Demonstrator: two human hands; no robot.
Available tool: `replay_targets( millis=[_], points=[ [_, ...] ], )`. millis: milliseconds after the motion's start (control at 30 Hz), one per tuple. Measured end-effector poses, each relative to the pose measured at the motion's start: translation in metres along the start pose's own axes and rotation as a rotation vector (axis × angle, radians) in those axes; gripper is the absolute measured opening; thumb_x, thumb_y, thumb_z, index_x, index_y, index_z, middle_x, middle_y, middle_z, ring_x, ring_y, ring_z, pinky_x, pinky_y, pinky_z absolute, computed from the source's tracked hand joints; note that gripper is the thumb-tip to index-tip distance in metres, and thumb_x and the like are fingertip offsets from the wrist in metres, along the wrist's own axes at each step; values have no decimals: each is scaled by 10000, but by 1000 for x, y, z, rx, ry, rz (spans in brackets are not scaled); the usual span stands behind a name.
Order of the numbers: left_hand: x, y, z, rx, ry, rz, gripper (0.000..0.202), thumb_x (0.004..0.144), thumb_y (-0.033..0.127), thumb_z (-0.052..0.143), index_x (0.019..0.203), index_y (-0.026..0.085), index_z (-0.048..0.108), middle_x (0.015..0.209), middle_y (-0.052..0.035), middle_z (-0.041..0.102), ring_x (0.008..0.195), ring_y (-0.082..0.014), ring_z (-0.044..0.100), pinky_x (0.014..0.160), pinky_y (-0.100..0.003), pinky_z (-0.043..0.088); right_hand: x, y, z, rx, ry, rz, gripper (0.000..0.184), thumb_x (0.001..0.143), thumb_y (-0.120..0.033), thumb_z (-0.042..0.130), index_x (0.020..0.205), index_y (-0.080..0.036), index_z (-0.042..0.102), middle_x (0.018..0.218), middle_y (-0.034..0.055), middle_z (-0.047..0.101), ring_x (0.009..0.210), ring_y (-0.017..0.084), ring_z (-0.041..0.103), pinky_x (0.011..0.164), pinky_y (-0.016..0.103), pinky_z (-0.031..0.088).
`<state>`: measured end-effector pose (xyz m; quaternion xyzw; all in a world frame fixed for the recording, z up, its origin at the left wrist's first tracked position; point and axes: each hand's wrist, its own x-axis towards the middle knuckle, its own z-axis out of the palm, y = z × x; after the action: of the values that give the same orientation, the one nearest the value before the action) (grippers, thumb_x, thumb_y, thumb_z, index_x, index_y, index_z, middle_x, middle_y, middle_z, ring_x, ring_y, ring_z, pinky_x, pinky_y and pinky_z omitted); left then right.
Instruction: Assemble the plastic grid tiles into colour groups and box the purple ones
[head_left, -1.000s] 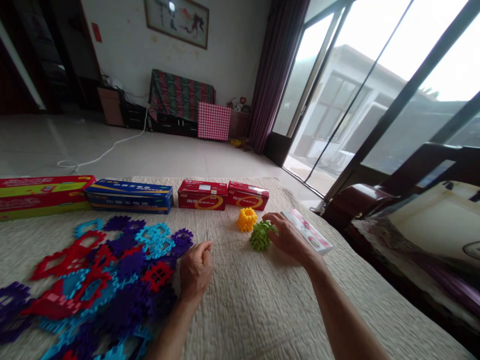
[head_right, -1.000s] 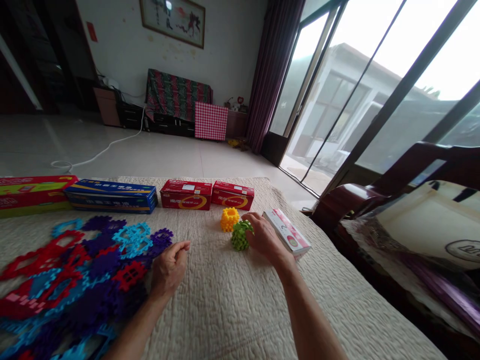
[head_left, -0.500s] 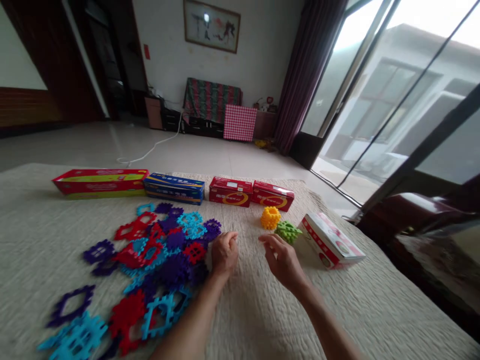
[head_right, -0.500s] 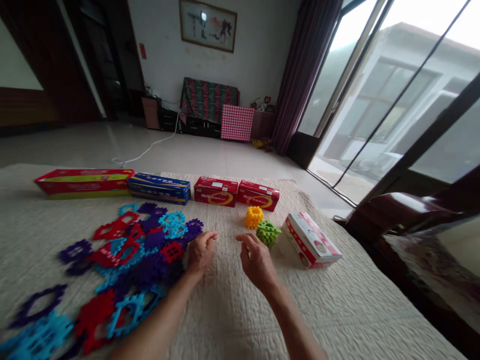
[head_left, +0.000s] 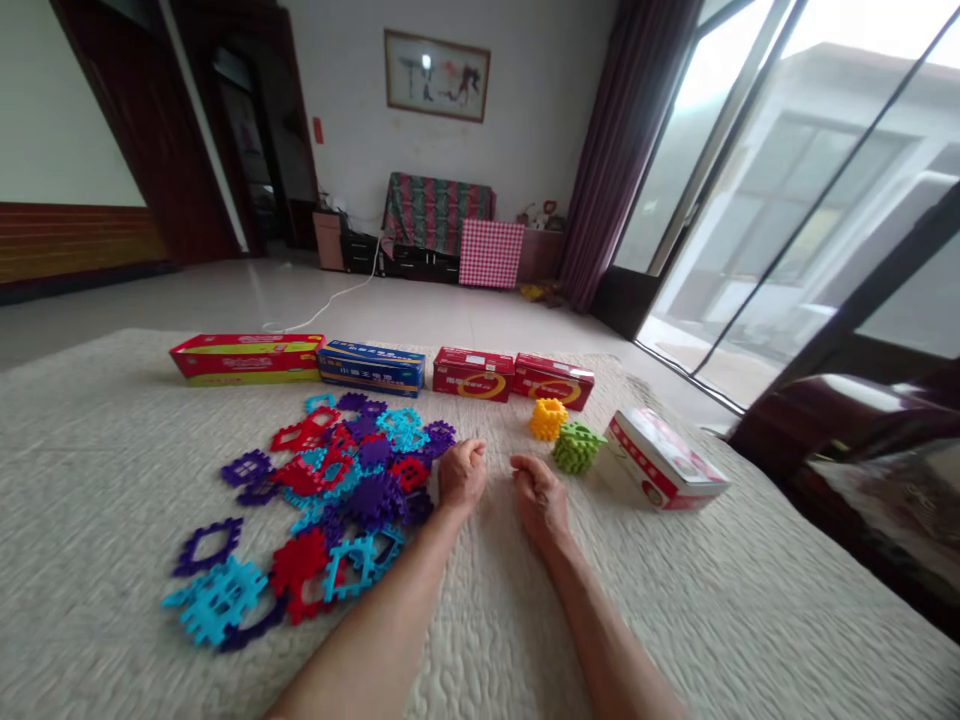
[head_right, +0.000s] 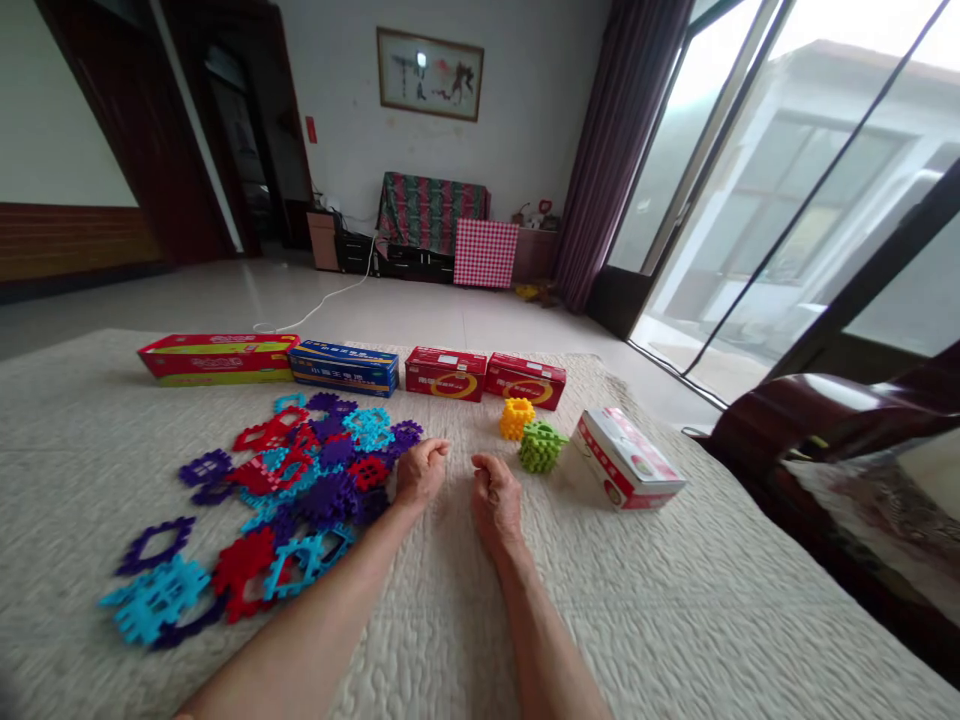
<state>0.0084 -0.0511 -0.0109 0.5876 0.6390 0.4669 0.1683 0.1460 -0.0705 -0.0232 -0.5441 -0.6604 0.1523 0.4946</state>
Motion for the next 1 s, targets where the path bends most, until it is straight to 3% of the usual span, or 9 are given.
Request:
replay_targets(
  millis=[333, 533, 667, 1000],
  points=[
    [-2, 3, -6, 43, -28, 17, 369, 782, 53, 420, 950, 177, 724, 955, -45, 739, 934, -165, 664, 881, -286, 496, 3, -3, -3, -25, -19, -27, 308, 761, -233, 396, 873, -198, 681, 854, 51, 714, 787, 189, 648, 776, 318, 507],
    [5, 11, -20, 140, -13, 169, 379, 802, 60, 413, 1022, 175, 700, 1010, -69, 712, 979, -172, 634, 921, -286, 467, 4, -8, -1, -76, -101, -144, 293, 773, -222, 413, 882, -187, 682, 887, 67, 704, 817, 193, 651, 779, 313, 500],
    [15, 12, -48, 301, -24, 196, 349, 801, 110, 453, 1043, 180, 696, 1040, -86, 695, 1017, -197, 615, 936, -294, 447, 4, -10, 1, -111, -151, -185, 299, 781, -215, 412, 904, -173, 681, 909, 74, 698, 831, 195, 650, 786, 317, 497],
    [26, -16, -144, 605, 67, -96, 411, 779, 136, 492, 1149, 216, 653, 1171, -123, 655, 1171, -288, 534, 995, -418, 374, 7, -8, 2, -142, -173, -182, 283, 791, -243, 415, 893, -189, 673, 923, 75, 706, 864, 213, 660, 810, 335, 491]
  ],
)
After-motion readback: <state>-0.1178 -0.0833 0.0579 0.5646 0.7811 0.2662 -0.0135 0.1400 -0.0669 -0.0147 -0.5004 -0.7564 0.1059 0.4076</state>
